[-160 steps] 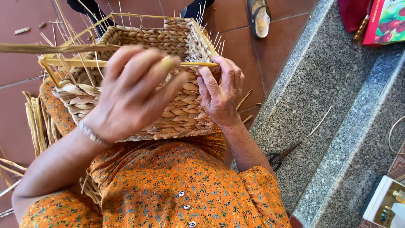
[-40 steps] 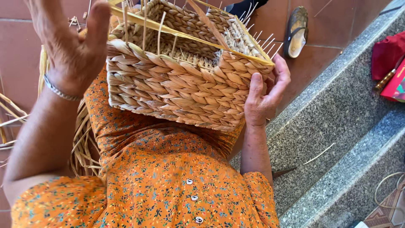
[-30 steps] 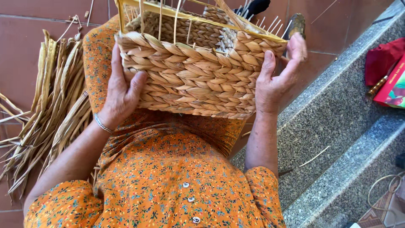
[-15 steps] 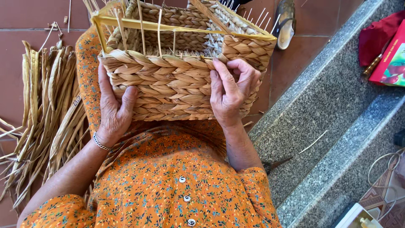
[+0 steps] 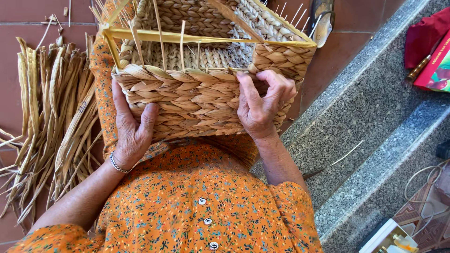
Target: The person weaves a water hyacinth basket, tucking and pressing straw strands along the rim to secure the weave, then uses scissors to trim the protruding straw ends sticking out from the basket walls. The basket rests on their lap while they work.
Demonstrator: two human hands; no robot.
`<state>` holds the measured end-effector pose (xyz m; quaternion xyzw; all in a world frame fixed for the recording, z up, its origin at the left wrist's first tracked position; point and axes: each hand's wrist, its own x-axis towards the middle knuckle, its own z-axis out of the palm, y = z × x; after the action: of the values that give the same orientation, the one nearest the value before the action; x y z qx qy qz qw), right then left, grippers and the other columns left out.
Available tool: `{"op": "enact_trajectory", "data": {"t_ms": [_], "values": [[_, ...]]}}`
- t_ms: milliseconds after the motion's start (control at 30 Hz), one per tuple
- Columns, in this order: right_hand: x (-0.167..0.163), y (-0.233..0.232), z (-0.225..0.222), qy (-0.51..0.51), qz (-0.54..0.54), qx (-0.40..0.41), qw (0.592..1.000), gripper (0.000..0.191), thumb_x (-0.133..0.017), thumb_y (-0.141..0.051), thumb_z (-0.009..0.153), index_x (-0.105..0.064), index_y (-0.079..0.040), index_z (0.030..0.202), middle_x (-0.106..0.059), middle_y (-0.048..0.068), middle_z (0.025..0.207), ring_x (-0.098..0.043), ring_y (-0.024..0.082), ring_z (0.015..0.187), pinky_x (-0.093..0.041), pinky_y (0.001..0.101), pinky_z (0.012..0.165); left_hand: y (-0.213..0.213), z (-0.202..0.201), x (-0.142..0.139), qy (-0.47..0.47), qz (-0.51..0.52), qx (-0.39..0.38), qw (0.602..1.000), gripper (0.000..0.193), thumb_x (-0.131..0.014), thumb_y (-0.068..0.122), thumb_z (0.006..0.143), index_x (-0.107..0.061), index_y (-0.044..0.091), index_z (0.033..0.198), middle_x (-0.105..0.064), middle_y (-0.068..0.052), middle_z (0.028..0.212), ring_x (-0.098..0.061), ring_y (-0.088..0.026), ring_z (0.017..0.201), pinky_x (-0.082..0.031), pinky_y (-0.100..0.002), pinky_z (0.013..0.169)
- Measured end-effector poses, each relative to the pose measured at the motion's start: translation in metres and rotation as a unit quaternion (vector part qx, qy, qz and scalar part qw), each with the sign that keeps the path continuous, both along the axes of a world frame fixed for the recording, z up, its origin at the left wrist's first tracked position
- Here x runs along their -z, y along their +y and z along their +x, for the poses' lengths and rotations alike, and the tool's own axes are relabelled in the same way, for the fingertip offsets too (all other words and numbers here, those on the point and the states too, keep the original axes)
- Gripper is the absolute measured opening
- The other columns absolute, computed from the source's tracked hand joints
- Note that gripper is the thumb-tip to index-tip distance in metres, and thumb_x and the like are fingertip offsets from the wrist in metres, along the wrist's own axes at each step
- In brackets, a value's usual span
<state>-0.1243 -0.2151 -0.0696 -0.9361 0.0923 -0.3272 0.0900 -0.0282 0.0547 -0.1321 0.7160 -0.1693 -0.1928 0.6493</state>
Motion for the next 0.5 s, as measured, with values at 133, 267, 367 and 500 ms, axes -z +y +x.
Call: {"op": "enact_trajectory", "data": {"t_ms": [133,267,367,500], "values": [[0.003,-0.001,0.0,0.02,-0.022,0.011,0.999,0.029,-0.081,-0.009,0.096,-0.074,-0.015,0.124,-0.055,0.007,0.119,-0.05,0.027,0.112,-0.035,0.0458,0.101,-0.004,0.005,0.0,0.002,-0.014,0.009,1.0,0.083,-0.061,0.013,0.113,0.0,0.002,0.168,-0.027,-0.018,0.173,-0.031,-0.023,0.158,-0.026,-0.036,0.134],[-0.007,-0.004,-0.01,-0.002,0.025,-0.006,1.0,0.029,-0.08,-0.01,0.101,-0.073,-0.016,0.128,-0.057,0.007,0.124,-0.051,0.027,0.117,-0.037,0.0435,0.103,-0.012,-0.001,-0.003,0.006,-0.02,0.005,1.0,0.082,-0.06,0.013,0.112,-0.002,0.003,0.169,-0.03,-0.018,0.172,-0.034,-0.023,0.157,-0.028,-0.035,0.134],[-0.014,0.005,-0.012,-0.028,0.056,-0.014,0.998,0.028,-0.08,-0.014,0.102,-0.071,-0.018,0.128,-0.058,0.005,0.126,-0.052,0.027,0.119,-0.039,0.0451,0.106,-0.013,-0.006,-0.005,-0.008,-0.019,0.001,1.0,0.082,-0.06,0.012,0.112,-0.002,0.003,0.17,-0.028,-0.018,0.171,-0.032,-0.023,0.157,-0.026,-0.036,0.134],[-0.015,0.032,0.004,-0.017,0.029,-0.021,0.999,0.03,-0.08,-0.018,0.099,-0.07,-0.015,0.127,-0.06,0.004,0.125,-0.051,0.027,0.114,-0.037,0.0485,0.105,-0.009,-0.002,-0.003,-0.01,-0.01,-0.001,1.0,0.082,-0.061,0.011,0.112,-0.004,0.002,0.169,-0.027,-0.019,0.175,-0.031,-0.025,0.161,-0.026,-0.036,0.134]]}}
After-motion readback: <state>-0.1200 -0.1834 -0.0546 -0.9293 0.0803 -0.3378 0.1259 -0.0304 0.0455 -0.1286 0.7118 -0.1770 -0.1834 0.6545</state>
